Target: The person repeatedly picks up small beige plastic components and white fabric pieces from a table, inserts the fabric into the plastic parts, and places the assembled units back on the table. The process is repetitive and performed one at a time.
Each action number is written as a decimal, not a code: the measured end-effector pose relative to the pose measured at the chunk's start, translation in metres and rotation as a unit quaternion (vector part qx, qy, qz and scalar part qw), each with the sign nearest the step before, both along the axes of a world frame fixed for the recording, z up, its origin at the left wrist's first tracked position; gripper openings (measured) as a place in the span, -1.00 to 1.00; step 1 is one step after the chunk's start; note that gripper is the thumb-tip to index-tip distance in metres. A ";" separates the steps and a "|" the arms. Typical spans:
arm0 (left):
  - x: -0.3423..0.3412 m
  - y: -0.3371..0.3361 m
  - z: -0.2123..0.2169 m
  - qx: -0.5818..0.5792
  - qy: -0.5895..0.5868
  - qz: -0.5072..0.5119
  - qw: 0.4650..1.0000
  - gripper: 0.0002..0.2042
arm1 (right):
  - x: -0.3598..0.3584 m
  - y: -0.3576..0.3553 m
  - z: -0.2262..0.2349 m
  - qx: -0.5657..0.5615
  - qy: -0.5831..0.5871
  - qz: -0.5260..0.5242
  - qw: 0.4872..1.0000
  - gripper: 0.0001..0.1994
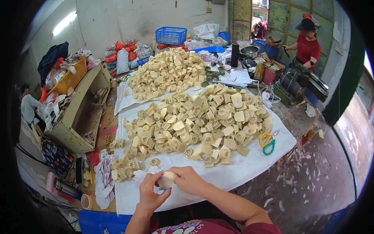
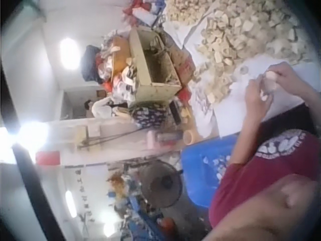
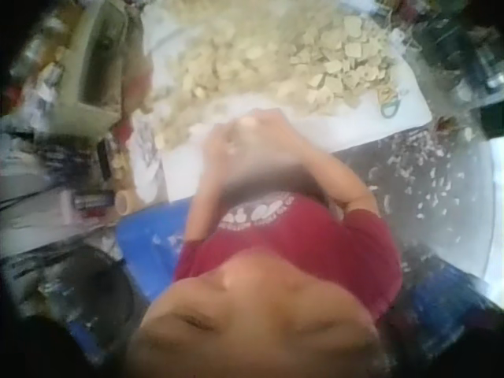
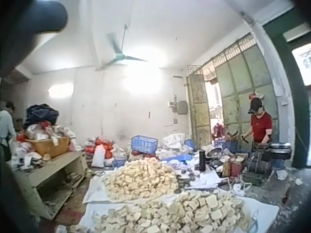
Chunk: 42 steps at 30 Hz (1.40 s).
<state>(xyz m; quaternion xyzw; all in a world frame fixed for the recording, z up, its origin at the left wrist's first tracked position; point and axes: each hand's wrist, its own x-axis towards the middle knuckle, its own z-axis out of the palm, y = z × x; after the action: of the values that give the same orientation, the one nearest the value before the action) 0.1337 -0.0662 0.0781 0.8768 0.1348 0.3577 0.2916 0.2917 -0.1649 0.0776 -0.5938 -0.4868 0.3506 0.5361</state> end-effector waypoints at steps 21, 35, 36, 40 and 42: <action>0.032 -0.015 0.011 -0.139 -0.026 0.158 0.977 -0.59 | -0.006 0.018 0.005 0.029 0.271 -0.052 0.961 -0.63; 0.027 -0.002 0.006 -0.118 0.018 0.181 0.976 -0.55 | -0.014 0.023 0.010 0.040 0.030 -0.045 0.998 -0.70; 0.026 -0.001 0.007 -0.121 0.027 0.168 0.978 -0.56 | -0.017 0.022 0.016 0.049 0.029 -0.038 0.998 -0.70; 0.010 0.014 0.011 -0.230 -0.019 0.013 0.973 -0.64 | -0.008 0.016 0.018 0.031 -0.071 0.007 0.997 -0.67; 0.007 0.019 0.010 -0.278 -0.067 -0.050 0.957 -0.66 | -0.005 0.014 0.023 0.056 -0.134 0.012 0.989 -0.67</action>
<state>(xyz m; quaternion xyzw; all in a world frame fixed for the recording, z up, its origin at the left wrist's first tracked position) 0.1410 -0.0470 0.0878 0.7408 0.1647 0.3489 0.5499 0.2865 -0.1507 0.1005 -0.5990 -0.5800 0.2465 0.4941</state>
